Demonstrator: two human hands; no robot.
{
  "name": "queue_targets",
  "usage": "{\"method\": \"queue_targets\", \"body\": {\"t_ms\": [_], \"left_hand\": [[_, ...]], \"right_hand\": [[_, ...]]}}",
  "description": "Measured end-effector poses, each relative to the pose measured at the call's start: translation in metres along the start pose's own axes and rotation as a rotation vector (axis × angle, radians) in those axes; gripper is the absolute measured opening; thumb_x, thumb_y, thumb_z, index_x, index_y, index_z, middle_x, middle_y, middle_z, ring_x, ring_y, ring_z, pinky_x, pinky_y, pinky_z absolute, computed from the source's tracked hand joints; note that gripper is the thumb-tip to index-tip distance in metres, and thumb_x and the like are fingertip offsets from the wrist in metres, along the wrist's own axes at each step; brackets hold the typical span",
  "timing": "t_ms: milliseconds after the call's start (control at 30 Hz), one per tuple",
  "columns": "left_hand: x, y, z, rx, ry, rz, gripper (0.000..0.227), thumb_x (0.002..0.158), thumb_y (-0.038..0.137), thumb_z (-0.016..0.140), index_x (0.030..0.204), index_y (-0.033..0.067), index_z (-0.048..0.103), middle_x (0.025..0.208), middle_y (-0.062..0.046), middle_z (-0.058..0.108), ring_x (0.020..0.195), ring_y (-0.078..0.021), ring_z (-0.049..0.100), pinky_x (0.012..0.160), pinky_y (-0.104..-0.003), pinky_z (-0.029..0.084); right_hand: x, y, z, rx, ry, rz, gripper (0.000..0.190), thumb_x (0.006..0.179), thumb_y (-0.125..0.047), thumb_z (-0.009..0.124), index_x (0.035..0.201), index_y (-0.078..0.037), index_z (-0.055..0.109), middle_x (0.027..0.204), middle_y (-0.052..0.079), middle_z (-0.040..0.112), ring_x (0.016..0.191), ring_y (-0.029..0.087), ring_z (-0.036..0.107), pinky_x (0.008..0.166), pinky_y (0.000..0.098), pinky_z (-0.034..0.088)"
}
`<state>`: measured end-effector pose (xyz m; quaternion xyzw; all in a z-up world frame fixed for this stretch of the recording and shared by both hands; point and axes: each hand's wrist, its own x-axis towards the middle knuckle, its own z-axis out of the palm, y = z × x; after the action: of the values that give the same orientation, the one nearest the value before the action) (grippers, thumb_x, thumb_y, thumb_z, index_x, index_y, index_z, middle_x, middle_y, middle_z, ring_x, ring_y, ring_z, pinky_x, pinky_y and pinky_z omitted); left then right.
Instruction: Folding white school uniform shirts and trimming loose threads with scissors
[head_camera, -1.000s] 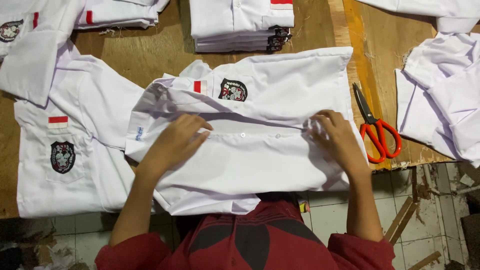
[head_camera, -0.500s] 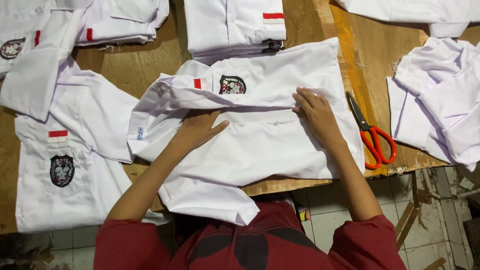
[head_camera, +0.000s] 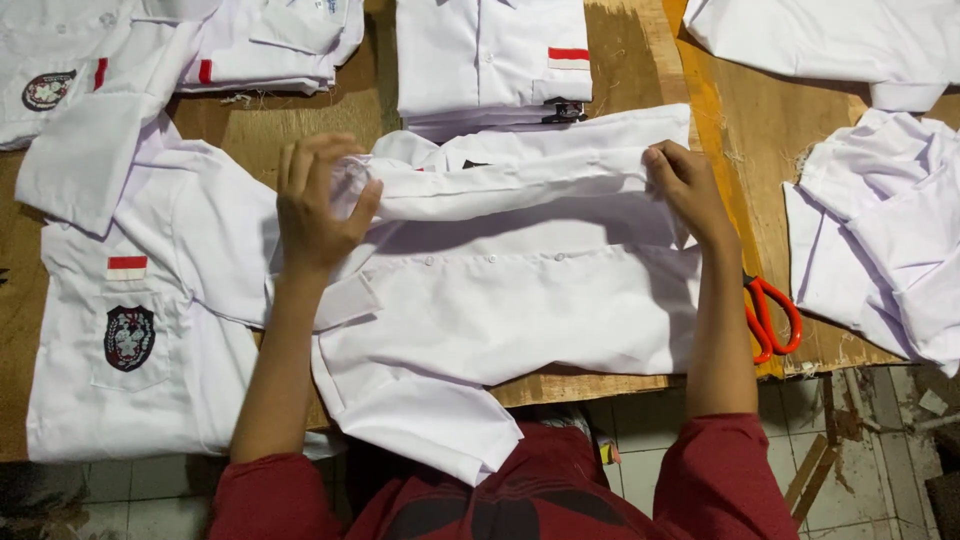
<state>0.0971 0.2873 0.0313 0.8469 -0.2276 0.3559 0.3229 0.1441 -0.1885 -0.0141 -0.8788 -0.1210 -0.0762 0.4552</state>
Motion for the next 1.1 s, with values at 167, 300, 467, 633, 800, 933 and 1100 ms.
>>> {"method": "queue_targets", "body": {"t_ms": [167, 300, 467, 633, 800, 933, 1100], "left_hand": [[-0.029, -0.026, 0.007, -0.009, -0.324, -0.587, 0.044, 0.099, 0.054, 0.069, 0.124, 0.0179, 0.062, 0.110, -0.014, 0.072, 0.108, -0.0438, 0.065, 0.093, -0.059, 0.050], [-0.050, -0.050, 0.016, -0.068, -0.017, -0.539, 0.024, 0.101, 0.037, 0.080, 0.093, 0.0164, 0.072, 0.075, -0.012, 0.069, 0.080, -0.0380, 0.071, 0.075, -0.042, 0.055], [-0.049, -0.043, 0.015, -0.052, 0.060, -0.429, 0.022, 0.101, 0.030, 0.084, 0.090, 0.0141, 0.072, 0.075, -0.010, 0.070, 0.077, -0.0351, 0.072, 0.073, -0.038, 0.056], [-0.054, -0.047, 0.016, -0.017, 0.067, -0.367, 0.022, 0.099, 0.028, 0.087, 0.089, 0.0144, 0.072, 0.075, -0.008, 0.071, 0.074, -0.0334, 0.073, 0.070, -0.036, 0.056], [-0.053, -0.042, 0.016, -0.014, 0.059, -0.363, 0.024, 0.099, 0.028, 0.087, 0.087, 0.0126, 0.072, 0.074, -0.010, 0.070, 0.075, -0.0357, 0.073, 0.071, -0.040, 0.057], [-0.051, -0.038, 0.017, 0.002, 0.052, -0.338, 0.026, 0.099, 0.028, 0.087, 0.086, 0.0124, 0.071, 0.073, -0.010, 0.070, 0.073, -0.0352, 0.073, 0.070, -0.040, 0.057], [-0.051, -0.032, 0.018, 0.096, 0.020, -0.295, 0.025, 0.098, 0.029, 0.077, 0.091, 0.0054, 0.071, 0.074, -0.005, 0.068, 0.064, -0.0223, 0.062, 0.059, -0.036, 0.044]], "right_hand": [[0.008, 0.070, 0.023, 0.317, -0.015, 0.196, 0.016, 0.108, -0.025, 0.062, 0.101, -0.016, 0.073, 0.072, -0.009, 0.054, 0.067, 0.003, 0.050, 0.065, 0.0202, 0.040], [0.009, 0.081, 0.026, 0.573, -0.135, 0.431, 0.018, 0.099, -0.029, 0.067, 0.100, -0.012, 0.072, 0.070, -0.005, 0.064, 0.057, 0.001, 0.059, 0.057, 0.0159, 0.044], [0.002, 0.058, 0.014, 0.651, -0.170, 0.460, 0.018, 0.097, -0.029, 0.064, 0.091, -0.012, 0.067, 0.065, -0.006, 0.059, 0.052, 0.000, 0.054, 0.051, 0.0158, 0.040], [-0.009, 0.039, 0.010, 0.687, -0.135, 0.487, 0.022, 0.099, -0.030, 0.067, 0.091, -0.010, 0.067, 0.063, -0.004, 0.059, 0.051, 0.001, 0.056, 0.050, 0.0144, 0.041], [-0.008, 0.066, -0.003, 0.662, -0.146, 0.395, 0.022, 0.100, -0.026, 0.067, 0.085, -0.010, 0.063, 0.055, -0.005, 0.051, 0.043, -0.002, 0.046, 0.044, 0.0130, 0.035], [-0.007, 0.066, -0.008, 0.643, -0.148, 0.366, 0.022, 0.100, -0.027, 0.066, 0.085, -0.012, 0.062, 0.057, -0.009, 0.050, 0.046, -0.004, 0.046, 0.045, 0.0116, 0.034], [-0.007, 0.052, -0.020, 0.357, -0.306, 0.312, 0.046, 0.098, -0.047, 0.057, 0.068, -0.024, 0.031, 0.070, -0.012, 0.019, 0.064, 0.003, 0.014, 0.057, 0.0238, 0.008]]}}
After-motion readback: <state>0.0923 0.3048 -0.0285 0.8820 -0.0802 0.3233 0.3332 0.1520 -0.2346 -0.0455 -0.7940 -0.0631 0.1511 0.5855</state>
